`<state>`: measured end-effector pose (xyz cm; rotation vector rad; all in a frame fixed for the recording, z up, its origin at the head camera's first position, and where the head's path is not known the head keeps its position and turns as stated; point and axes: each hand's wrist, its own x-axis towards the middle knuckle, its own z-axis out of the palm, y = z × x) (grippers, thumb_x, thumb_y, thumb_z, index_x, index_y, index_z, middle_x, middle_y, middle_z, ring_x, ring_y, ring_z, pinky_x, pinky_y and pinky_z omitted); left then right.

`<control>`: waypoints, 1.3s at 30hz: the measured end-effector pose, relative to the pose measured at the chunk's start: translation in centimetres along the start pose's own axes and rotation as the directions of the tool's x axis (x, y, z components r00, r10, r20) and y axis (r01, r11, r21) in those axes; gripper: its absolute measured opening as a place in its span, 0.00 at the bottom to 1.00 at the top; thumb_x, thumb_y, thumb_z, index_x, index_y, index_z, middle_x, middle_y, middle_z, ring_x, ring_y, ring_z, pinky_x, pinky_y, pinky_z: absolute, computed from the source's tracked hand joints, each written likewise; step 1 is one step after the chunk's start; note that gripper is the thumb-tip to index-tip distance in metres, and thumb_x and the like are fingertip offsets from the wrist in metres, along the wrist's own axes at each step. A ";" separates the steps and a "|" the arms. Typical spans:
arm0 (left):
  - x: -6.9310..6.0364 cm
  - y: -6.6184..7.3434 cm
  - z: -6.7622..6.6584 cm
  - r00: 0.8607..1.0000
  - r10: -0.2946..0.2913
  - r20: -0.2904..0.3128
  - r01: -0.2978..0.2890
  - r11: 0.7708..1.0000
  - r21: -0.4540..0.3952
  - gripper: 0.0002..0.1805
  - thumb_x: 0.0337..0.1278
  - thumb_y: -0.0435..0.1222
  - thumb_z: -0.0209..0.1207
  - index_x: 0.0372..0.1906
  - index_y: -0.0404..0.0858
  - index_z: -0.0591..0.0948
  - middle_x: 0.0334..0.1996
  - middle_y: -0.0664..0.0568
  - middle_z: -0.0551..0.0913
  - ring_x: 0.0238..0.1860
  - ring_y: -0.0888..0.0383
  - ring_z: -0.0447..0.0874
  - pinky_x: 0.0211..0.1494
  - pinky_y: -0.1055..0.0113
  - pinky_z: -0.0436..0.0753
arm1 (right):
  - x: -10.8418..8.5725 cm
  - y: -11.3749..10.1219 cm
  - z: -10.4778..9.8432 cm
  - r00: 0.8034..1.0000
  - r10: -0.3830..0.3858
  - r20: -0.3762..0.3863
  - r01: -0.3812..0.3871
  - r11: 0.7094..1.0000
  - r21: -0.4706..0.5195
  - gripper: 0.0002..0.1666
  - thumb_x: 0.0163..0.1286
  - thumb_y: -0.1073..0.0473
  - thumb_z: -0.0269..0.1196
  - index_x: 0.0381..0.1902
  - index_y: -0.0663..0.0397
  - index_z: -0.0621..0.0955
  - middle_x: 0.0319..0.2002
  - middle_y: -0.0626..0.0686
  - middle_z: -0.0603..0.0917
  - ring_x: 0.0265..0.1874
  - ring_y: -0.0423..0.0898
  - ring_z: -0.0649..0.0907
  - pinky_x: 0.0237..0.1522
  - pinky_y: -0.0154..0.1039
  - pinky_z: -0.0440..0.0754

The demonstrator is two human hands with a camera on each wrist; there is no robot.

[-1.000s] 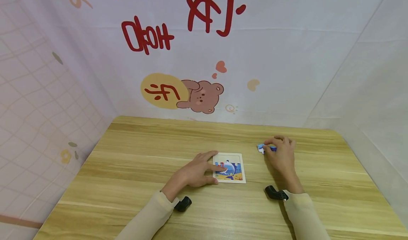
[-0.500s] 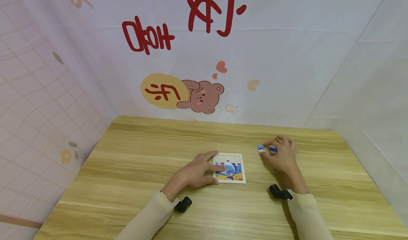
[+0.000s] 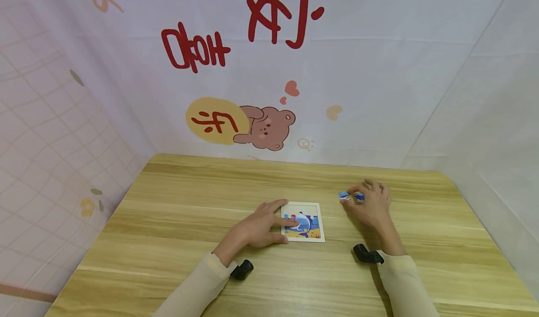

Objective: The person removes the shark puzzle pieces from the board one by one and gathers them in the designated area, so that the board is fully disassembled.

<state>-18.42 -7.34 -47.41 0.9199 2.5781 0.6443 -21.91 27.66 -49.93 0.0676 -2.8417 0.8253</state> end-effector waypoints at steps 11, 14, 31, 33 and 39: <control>0.1 0.0 -0.1 1.000 0.007 0.003 -0.007 1.000 0.010 0.27 0.66 0.51 0.65 0.69 0.64 0.77 0.83 0.50 0.51 0.84 0.50 0.47 0.85 0.44 0.50 | 0.0 -0.2 -0.3 1.000 0.002 -0.009 -0.002 1.000 -0.027 0.24 0.65 0.43 0.72 0.48 0.55 0.85 0.73 0.75 0.63 0.71 0.76 0.53 0.63 0.79 0.50; 0.1 -0.1 -0.2 1.000 0.000 0.006 0.000 1.000 0.019 0.27 0.66 0.52 0.65 0.69 0.65 0.77 0.84 0.51 0.51 0.83 0.48 0.48 0.84 0.45 0.53 | 0.2 -0.8 -0.5 0.999 -0.031 -0.017 0.031 0.999 -0.017 0.24 0.67 0.45 0.70 0.50 0.58 0.84 0.71 0.75 0.65 0.70 0.77 0.56 0.65 0.77 0.52; -0.7 -0.4 -1.7 0.996 -0.090 -0.009 0.090 0.995 0.041 0.27 0.59 0.48 0.72 0.65 0.62 0.82 0.82 0.48 0.56 0.82 0.48 0.54 0.79 0.48 0.67 | 0.0 -6.9 2.2 0.978 -0.178 0.112 0.161 0.976 0.146 0.23 0.67 0.54 0.72 0.56 0.58 0.84 0.51 0.59 0.84 0.46 0.55 0.84 0.47 0.51 0.84; -0.6 -0.4 -1.7 0.996 -0.088 -0.010 0.089 0.995 0.050 0.27 0.58 0.48 0.72 0.64 0.61 0.82 0.81 0.47 0.57 0.81 0.47 0.54 0.79 0.48 0.67 | -0.3 -7.4 2.5 0.972 -0.197 0.130 0.174 0.970 0.170 0.22 0.67 0.55 0.72 0.55 0.59 0.84 0.49 0.58 0.86 0.44 0.53 0.85 0.46 0.50 0.86; -0.4 0.0 -1.7 0.999 -0.030 -0.021 0.032 0.997 0.073 0.31 0.57 0.47 0.73 0.67 0.62 0.80 0.81 0.47 0.58 0.82 0.47 0.53 0.81 0.47 0.64 | -0.9 -8.7 3.0 0.947 -0.236 0.220 0.175 0.949 0.261 0.21 0.67 0.56 0.72 0.55 0.56 0.83 0.41 0.52 0.86 0.39 0.46 0.84 0.44 0.44 0.86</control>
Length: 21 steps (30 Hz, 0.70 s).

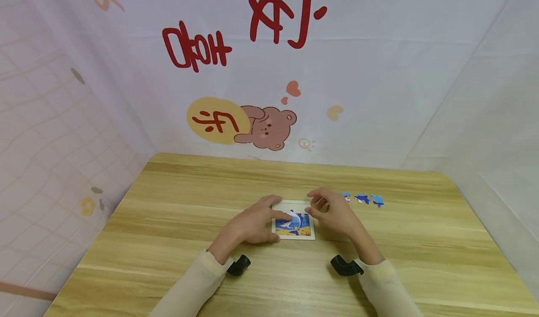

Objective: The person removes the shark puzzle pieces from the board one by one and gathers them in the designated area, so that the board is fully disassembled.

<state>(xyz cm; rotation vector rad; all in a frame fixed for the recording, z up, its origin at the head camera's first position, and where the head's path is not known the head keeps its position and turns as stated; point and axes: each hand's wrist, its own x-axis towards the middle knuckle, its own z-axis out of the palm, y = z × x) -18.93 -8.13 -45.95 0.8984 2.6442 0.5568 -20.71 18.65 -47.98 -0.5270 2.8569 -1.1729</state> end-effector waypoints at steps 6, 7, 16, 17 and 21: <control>0.2 0.2 0.4 0.996 0.076 0.043 -0.077 0.997 0.007 0.27 0.66 0.46 0.66 0.68 0.65 0.78 0.82 0.52 0.57 0.84 0.47 0.47 0.82 0.35 0.51 | -0.2 -0.3 0.6 0.997 -0.007 0.077 0.007 1.000 -0.002 0.17 0.66 0.55 0.73 0.51 0.51 0.86 0.41 0.50 0.85 0.38 0.43 0.83 0.42 0.37 0.83; 0.2 0.2 0.5 0.995 0.083 0.052 -0.084 0.996 0.009 0.25 0.67 0.46 0.65 0.68 0.65 0.78 0.82 0.52 0.57 0.84 0.47 0.46 0.81 0.33 0.50 | -0.2 -0.3 0.6 0.996 -0.008 0.085 0.009 1.000 -0.010 0.15 0.66 0.55 0.73 0.49 0.50 0.86 0.41 0.49 0.85 0.38 0.43 0.82 0.41 0.36 0.82; 0.3 0.4 0.6 0.994 0.070 0.079 -0.073 0.997 0.036 0.23 0.68 0.46 0.63 0.66 0.65 0.79 0.81 0.54 0.59 0.84 0.47 0.46 0.80 0.32 0.53 | -0.4 -0.4 0.6 0.992 0.015 0.122 -0.009 0.998 -0.055 0.08 0.63 0.56 0.75 0.39 0.47 0.87 0.38 0.48 0.81 0.32 0.41 0.77 0.35 0.33 0.76; 0.3 0.4 0.7 0.995 0.064 0.079 -0.067 0.997 0.045 0.23 0.68 0.46 0.63 0.66 0.65 0.79 0.81 0.55 0.60 0.84 0.47 0.46 0.80 0.33 0.53 | -0.4 -0.4 0.6 0.992 0.017 0.126 -0.010 0.998 -0.061 0.08 0.62 0.56 0.75 0.38 0.47 0.87 0.37 0.48 0.81 0.31 0.41 0.76 0.34 0.33 0.75; 0.3 0.7 0.8 0.996 0.053 0.066 -0.059 0.994 0.091 0.23 0.68 0.46 0.64 0.65 0.66 0.80 0.80 0.56 0.61 0.84 0.48 0.50 0.81 0.37 0.57 | -0.4 -0.2 0.6 0.991 0.012 0.135 -0.001 0.997 -0.080 0.08 0.63 0.55 0.75 0.38 0.46 0.87 0.34 0.47 0.80 0.30 0.40 0.75 0.33 0.32 0.74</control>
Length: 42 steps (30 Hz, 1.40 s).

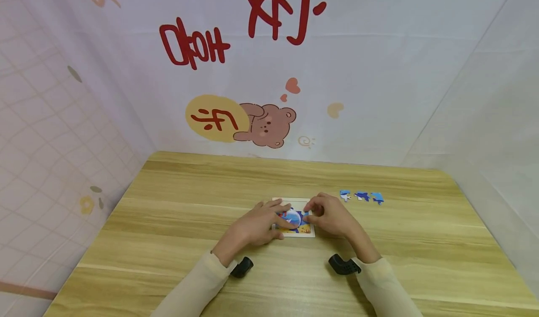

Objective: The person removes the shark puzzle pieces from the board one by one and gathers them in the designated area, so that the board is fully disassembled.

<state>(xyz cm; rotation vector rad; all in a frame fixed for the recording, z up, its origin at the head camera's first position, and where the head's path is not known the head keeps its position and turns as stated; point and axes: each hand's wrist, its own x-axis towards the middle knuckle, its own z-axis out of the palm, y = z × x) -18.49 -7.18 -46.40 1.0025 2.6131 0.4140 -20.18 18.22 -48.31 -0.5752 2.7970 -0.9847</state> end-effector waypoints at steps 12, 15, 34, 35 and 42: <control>-0.1 0.1 0.0 0.999 0.002 -0.033 -0.002 1.000 0.008 0.21 0.68 0.44 0.65 0.63 0.65 0.82 0.79 0.56 0.65 0.82 0.48 0.57 0.81 0.44 0.61 | 0.0 0.1 -0.3 1.000 -0.009 -0.009 0.009 0.998 0.069 0.07 0.63 0.58 0.75 0.37 0.45 0.85 0.33 0.45 0.84 0.32 0.39 0.80 0.35 0.33 0.79; 0.0 0.1 -0.1 0.999 0.011 -0.035 -0.011 1.000 0.011 0.21 0.68 0.44 0.65 0.63 0.65 0.82 0.78 0.56 0.66 0.82 0.48 0.57 0.81 0.45 0.61 | 0.0 0.0 -0.6 1.000 -0.005 -0.003 0.005 0.994 0.113 0.07 0.64 0.59 0.74 0.37 0.45 0.85 0.31 0.44 0.85 0.32 0.39 0.81 0.36 0.33 0.79; -0.1 0.2 0.1 1.000 0.003 -0.016 -0.004 0.999 -0.038 0.21 0.68 0.43 0.65 0.63 0.63 0.82 0.78 0.56 0.66 0.82 0.50 0.57 0.84 0.49 0.56 | -2.0 3.4 -3.7 0.982 0.181 -0.053 -0.159 0.946 0.281 0.09 0.71 0.54 0.68 0.45 0.51 0.85 0.36 0.56 0.89 0.31 0.51 0.85 0.27 0.33 0.75; -0.1 0.2 0.1 1.000 0.008 -0.019 -0.009 0.999 -0.040 0.21 0.68 0.43 0.65 0.63 0.63 0.82 0.78 0.56 0.66 0.81 0.50 0.57 0.84 0.49 0.55 | -2.2 3.8 -4.1 0.980 0.188 -0.062 -0.163 0.945 0.284 0.10 0.71 0.53 0.69 0.45 0.52 0.85 0.36 0.57 0.89 0.31 0.51 0.84 0.27 0.33 0.75; -0.1 0.0 0.1 1.000 -0.003 -0.025 0.001 0.999 -0.050 0.21 0.68 0.44 0.65 0.63 0.64 0.82 0.79 0.57 0.65 0.82 0.51 0.56 0.85 0.51 0.55 | -4.0 5.8 -6.7 0.965 0.236 -0.113 -0.205 0.949 0.238 0.19 0.71 0.43 0.67 0.49 0.49 0.85 0.40 0.55 0.89 0.36 0.48 0.84 0.34 0.35 0.78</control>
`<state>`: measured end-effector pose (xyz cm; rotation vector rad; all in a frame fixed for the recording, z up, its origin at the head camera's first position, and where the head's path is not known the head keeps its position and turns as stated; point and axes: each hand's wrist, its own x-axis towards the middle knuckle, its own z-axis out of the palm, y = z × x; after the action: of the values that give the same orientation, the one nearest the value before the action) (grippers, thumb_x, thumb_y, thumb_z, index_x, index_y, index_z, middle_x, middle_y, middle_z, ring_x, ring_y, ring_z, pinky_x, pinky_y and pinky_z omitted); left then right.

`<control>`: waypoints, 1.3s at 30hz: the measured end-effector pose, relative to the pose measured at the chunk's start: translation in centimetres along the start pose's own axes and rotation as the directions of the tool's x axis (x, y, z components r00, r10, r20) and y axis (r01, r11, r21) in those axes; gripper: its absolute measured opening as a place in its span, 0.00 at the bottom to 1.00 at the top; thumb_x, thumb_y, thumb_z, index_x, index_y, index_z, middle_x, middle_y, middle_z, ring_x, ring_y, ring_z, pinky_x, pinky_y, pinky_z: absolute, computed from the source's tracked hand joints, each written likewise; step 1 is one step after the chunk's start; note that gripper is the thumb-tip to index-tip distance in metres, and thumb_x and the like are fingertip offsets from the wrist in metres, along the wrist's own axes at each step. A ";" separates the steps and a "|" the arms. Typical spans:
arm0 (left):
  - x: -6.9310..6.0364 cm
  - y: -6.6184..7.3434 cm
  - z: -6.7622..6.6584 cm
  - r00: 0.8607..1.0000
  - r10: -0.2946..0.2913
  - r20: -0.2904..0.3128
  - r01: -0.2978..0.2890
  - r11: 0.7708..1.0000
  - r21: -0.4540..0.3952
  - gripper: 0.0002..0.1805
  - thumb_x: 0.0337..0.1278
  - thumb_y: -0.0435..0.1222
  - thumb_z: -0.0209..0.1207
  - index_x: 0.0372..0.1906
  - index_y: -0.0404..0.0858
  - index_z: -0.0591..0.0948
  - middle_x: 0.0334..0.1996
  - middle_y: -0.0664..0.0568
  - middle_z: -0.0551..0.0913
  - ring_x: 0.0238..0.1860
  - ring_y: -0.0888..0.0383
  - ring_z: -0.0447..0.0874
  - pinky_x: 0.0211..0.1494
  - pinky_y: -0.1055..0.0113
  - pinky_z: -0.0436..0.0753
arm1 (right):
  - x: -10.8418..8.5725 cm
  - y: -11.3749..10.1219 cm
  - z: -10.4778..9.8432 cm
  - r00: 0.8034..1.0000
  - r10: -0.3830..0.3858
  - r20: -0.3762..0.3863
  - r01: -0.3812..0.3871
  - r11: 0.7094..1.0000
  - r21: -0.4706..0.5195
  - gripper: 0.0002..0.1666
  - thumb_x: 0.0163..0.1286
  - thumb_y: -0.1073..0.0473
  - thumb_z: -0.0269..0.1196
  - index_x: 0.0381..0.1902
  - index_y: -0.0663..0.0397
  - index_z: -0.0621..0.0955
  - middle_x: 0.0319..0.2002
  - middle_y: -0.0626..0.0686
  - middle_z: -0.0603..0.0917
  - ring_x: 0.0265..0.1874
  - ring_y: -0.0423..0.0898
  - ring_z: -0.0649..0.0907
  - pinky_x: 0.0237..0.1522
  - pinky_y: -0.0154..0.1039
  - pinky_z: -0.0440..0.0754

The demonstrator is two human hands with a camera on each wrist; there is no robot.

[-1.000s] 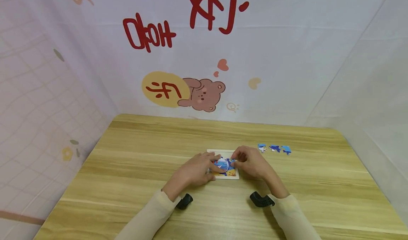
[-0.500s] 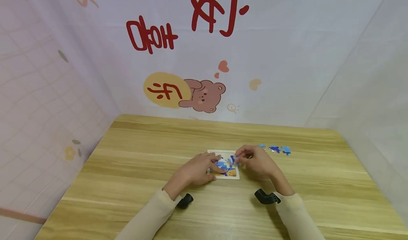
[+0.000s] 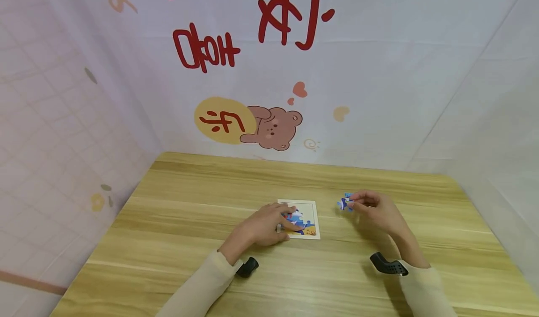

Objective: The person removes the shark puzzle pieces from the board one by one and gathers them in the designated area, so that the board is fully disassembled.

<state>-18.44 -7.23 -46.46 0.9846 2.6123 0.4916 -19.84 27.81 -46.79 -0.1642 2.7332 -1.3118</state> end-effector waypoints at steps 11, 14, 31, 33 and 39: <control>0.0 0.0 -0.2 1.000 0.000 0.004 0.000 1.000 -0.019 0.20 0.69 0.44 0.64 0.63 0.64 0.82 0.79 0.58 0.65 0.82 0.52 0.55 0.85 0.50 0.53 | -2.3 2.4 -3.8 0.998 0.028 -0.062 -0.032 0.998 -0.053 0.22 0.73 0.42 0.65 0.52 0.52 0.85 0.41 0.48 0.90 0.39 0.41 0.86 0.37 0.34 0.81; 0.0 0.1 -0.2 1.000 0.002 0.012 -0.002 1.000 -0.019 0.20 0.69 0.45 0.64 0.63 0.65 0.82 0.79 0.59 0.64 0.82 0.51 0.55 0.85 0.50 0.53 | -2.7 3.2 -4.5 0.997 0.040 -0.072 -0.045 0.997 -0.061 0.23 0.73 0.43 0.65 0.53 0.54 0.84 0.39 0.46 0.90 0.39 0.38 0.86 0.36 0.32 0.81; 0.0 -0.2 -0.1 1.000 -0.013 0.009 0.013 0.999 -0.030 0.21 0.69 0.45 0.64 0.64 0.64 0.81 0.79 0.60 0.63 0.83 0.51 0.53 0.85 0.50 0.53 | -3.1 7.3 -6.8 0.992 0.094 -0.080 -0.097 0.995 -0.036 0.21 0.73 0.48 0.66 0.50 0.62 0.84 0.27 0.44 0.88 0.22 0.39 0.79 0.21 0.36 0.77; 0.0 -0.3 -0.1 1.000 -0.015 0.013 0.015 0.999 -0.034 0.21 0.69 0.45 0.64 0.63 0.65 0.82 0.79 0.60 0.63 0.83 0.50 0.53 0.85 0.49 0.53 | -3.1 7.5 -6.7 0.992 0.096 -0.078 -0.100 0.994 -0.052 0.21 0.74 0.48 0.66 0.49 0.62 0.84 0.28 0.45 0.87 0.20 0.39 0.78 0.20 0.37 0.77; -0.1 -0.3 0.0 1.000 -0.020 0.021 0.021 0.998 -0.052 0.20 0.69 0.45 0.64 0.63 0.65 0.82 0.79 0.60 0.63 0.83 0.48 0.52 0.84 0.48 0.53 | -2.9 7.5 -5.9 0.991 0.051 -0.121 -0.077 0.972 -0.224 0.18 0.74 0.47 0.65 0.47 0.55 0.87 0.35 0.49 0.89 0.27 0.32 0.79 0.26 0.32 0.78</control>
<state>-18.57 -7.49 -46.53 0.9399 2.5757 0.5390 -18.15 37.45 -48.81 -0.0189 2.9538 -1.0184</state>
